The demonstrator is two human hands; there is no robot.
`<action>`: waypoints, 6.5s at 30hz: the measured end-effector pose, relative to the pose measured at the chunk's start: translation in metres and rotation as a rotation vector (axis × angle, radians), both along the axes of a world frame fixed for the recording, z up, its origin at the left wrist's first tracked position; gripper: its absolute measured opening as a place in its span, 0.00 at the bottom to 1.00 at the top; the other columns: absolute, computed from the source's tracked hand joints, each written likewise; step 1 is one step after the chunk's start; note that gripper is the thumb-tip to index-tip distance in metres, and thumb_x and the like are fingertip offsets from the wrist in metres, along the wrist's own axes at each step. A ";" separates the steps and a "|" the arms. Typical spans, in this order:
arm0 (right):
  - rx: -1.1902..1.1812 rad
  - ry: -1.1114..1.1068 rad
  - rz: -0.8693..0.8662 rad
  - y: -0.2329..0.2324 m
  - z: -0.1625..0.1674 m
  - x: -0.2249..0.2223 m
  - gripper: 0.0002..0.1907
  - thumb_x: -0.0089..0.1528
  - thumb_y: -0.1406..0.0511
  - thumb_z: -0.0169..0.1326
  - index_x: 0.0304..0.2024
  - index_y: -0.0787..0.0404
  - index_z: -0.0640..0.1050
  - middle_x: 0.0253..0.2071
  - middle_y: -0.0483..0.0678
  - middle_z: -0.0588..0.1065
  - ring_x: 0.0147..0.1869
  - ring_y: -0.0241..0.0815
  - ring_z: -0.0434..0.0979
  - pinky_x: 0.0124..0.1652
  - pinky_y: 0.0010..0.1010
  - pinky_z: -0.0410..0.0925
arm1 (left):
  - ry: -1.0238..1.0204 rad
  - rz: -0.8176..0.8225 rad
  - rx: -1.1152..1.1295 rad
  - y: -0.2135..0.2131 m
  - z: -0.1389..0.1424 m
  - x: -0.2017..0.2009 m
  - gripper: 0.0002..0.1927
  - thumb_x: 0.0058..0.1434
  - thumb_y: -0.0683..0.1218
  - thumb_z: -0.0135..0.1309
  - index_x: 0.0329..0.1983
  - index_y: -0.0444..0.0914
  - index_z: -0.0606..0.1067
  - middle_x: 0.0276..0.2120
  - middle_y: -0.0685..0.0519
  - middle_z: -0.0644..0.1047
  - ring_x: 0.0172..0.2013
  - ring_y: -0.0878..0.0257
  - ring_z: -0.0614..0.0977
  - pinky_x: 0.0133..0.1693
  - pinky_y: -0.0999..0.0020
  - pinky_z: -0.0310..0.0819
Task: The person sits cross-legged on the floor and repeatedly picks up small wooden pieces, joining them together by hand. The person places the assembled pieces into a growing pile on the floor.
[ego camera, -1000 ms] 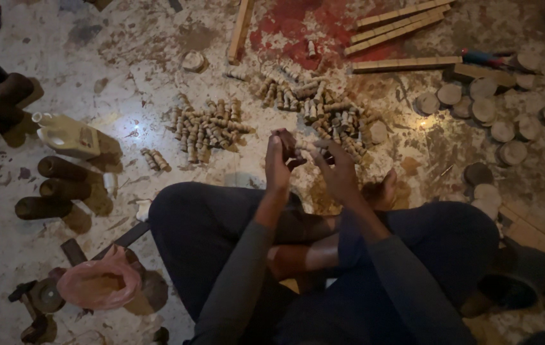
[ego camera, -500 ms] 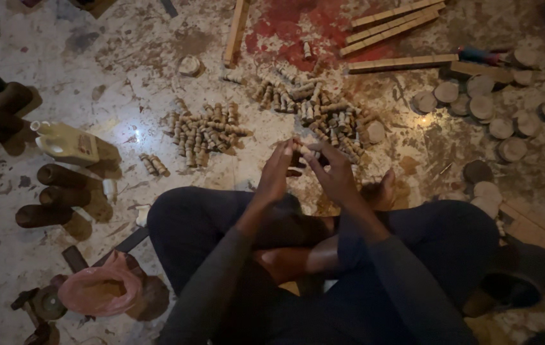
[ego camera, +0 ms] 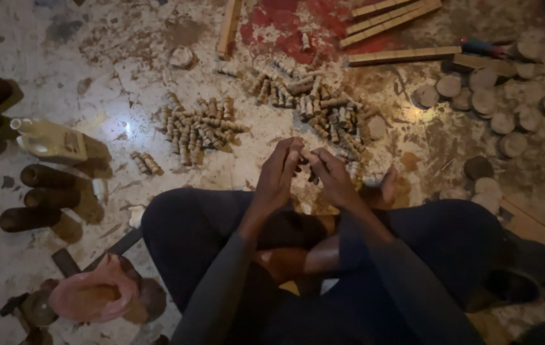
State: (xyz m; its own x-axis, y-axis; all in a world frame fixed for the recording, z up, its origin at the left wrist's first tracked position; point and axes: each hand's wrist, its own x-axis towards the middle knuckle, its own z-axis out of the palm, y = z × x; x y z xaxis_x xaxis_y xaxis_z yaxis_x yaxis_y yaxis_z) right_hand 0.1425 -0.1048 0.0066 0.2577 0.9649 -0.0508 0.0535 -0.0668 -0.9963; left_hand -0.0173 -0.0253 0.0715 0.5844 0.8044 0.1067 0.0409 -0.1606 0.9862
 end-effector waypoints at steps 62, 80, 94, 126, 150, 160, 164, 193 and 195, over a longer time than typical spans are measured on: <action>-0.100 -0.114 0.020 -0.007 -0.007 0.024 0.16 0.73 0.57 0.47 0.48 0.62 0.79 0.27 0.42 0.68 0.29 0.32 0.65 0.31 0.29 0.61 | 0.118 -0.052 0.260 -0.010 -0.008 0.002 0.13 0.77 0.49 0.45 0.58 0.38 0.72 0.48 0.46 0.80 0.47 0.49 0.84 0.46 0.58 0.77; 0.112 -0.464 0.029 -0.010 0.046 -0.002 0.11 0.68 0.65 0.58 0.49 0.63 0.73 0.33 0.49 0.72 0.36 0.42 0.73 0.37 0.34 0.66 | -0.198 0.053 -0.541 -0.008 -0.057 0.010 0.15 0.77 0.54 0.44 0.50 0.40 0.74 0.30 0.59 0.69 0.26 0.73 0.66 0.28 0.75 0.59; 0.191 -0.369 -0.054 -0.010 0.053 -0.004 0.13 0.66 0.64 0.64 0.48 0.63 0.78 0.40 0.48 0.74 0.44 0.40 0.76 0.45 0.31 0.70 | -0.219 0.221 -0.446 -0.010 -0.032 0.002 0.21 0.73 0.59 0.40 0.58 0.43 0.69 0.41 0.61 0.73 0.38 0.71 0.75 0.40 0.71 0.72; 0.440 -0.491 0.060 -0.011 0.062 -0.001 0.14 0.64 0.68 0.65 0.51 0.64 0.79 0.48 0.52 0.77 0.52 0.47 0.79 0.51 0.37 0.71 | -0.148 0.107 -0.520 -0.008 -0.050 0.006 0.19 0.80 0.57 0.46 0.48 0.36 0.75 0.36 0.54 0.73 0.37 0.66 0.74 0.41 0.65 0.72; 0.072 0.212 0.292 -0.009 0.024 0.018 0.15 0.70 0.65 0.55 0.57 0.66 0.77 0.48 0.50 0.79 0.49 0.40 0.81 0.48 0.34 0.76 | 0.256 0.095 0.393 -0.015 -0.008 0.003 0.18 0.79 0.54 0.38 0.56 0.42 0.76 0.40 0.49 0.79 0.42 0.51 0.79 0.42 0.56 0.74; 0.097 -0.694 0.017 -0.011 0.040 0.002 0.10 0.65 0.68 0.62 0.45 0.67 0.77 0.33 0.57 0.76 0.34 0.49 0.76 0.34 0.38 0.67 | 0.209 0.168 0.335 -0.012 -0.009 0.005 0.18 0.81 0.54 0.37 0.51 0.39 0.74 0.36 0.43 0.78 0.40 0.43 0.80 0.40 0.52 0.71; -0.037 -0.421 0.093 -0.013 0.025 0.006 0.11 0.71 0.64 0.56 0.47 0.67 0.77 0.27 0.52 0.69 0.28 0.44 0.67 0.30 0.35 0.60 | 0.120 0.155 0.111 -0.016 -0.005 0.004 0.20 0.79 0.54 0.37 0.50 0.37 0.75 0.34 0.44 0.79 0.37 0.50 0.83 0.38 0.60 0.74; 0.262 -0.770 0.091 -0.008 0.054 -0.006 0.11 0.67 0.69 0.58 0.49 0.66 0.72 0.39 0.56 0.69 0.42 0.58 0.71 0.41 0.46 0.65 | -0.625 -0.055 -1.030 -0.005 -0.021 -0.005 0.21 0.80 0.56 0.42 0.53 0.34 0.73 0.26 0.61 0.61 0.24 0.70 0.59 0.29 0.70 0.60; 0.264 -0.727 0.091 -0.008 0.050 -0.004 0.09 0.68 0.70 0.56 0.49 0.66 0.72 0.38 0.57 0.69 0.40 0.57 0.70 0.40 0.44 0.64 | -0.592 -0.085 -0.997 -0.007 -0.016 -0.006 0.22 0.79 0.57 0.41 0.53 0.34 0.73 0.25 0.60 0.59 0.24 0.71 0.58 0.29 0.70 0.60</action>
